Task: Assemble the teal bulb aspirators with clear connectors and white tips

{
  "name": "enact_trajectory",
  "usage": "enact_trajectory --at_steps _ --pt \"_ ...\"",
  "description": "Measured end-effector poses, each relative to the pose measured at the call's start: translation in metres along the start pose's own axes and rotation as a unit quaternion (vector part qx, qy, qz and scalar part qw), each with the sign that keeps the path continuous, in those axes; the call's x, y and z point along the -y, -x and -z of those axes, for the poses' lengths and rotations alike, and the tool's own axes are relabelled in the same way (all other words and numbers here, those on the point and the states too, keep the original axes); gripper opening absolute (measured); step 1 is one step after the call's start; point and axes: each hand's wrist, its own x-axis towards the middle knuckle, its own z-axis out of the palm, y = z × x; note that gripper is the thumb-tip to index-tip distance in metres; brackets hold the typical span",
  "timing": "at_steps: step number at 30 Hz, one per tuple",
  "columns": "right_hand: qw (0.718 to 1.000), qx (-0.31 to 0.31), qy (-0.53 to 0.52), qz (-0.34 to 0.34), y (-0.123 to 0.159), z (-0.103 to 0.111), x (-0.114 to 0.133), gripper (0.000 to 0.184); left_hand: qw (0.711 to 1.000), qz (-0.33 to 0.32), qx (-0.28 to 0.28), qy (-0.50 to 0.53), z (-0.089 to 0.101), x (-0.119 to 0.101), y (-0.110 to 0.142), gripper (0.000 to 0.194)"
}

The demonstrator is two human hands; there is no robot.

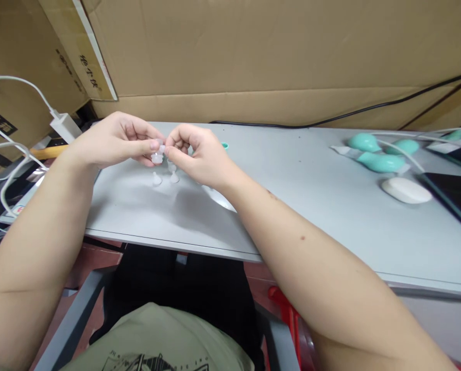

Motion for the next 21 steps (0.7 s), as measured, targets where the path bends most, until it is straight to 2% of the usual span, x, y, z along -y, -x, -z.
enact_trajectory --at_steps 6,11,21 --pt "1.0 -0.009 0.011 0.01 -0.001 0.0 -0.001 0.032 1.0 -0.003 -0.003 0.004 0.0 0.002 -0.001 0.035" --pt "1.0 0.026 -0.005 0.003 0.001 -0.004 0.002 0.024 0.999 0.002 0.038 0.004 0.008 0.002 0.001 0.031" --pt "0.997 0.063 0.019 -0.029 0.002 -0.013 0.003 0.015 0.994 0.009 0.074 -0.084 0.021 0.004 0.005 0.036"
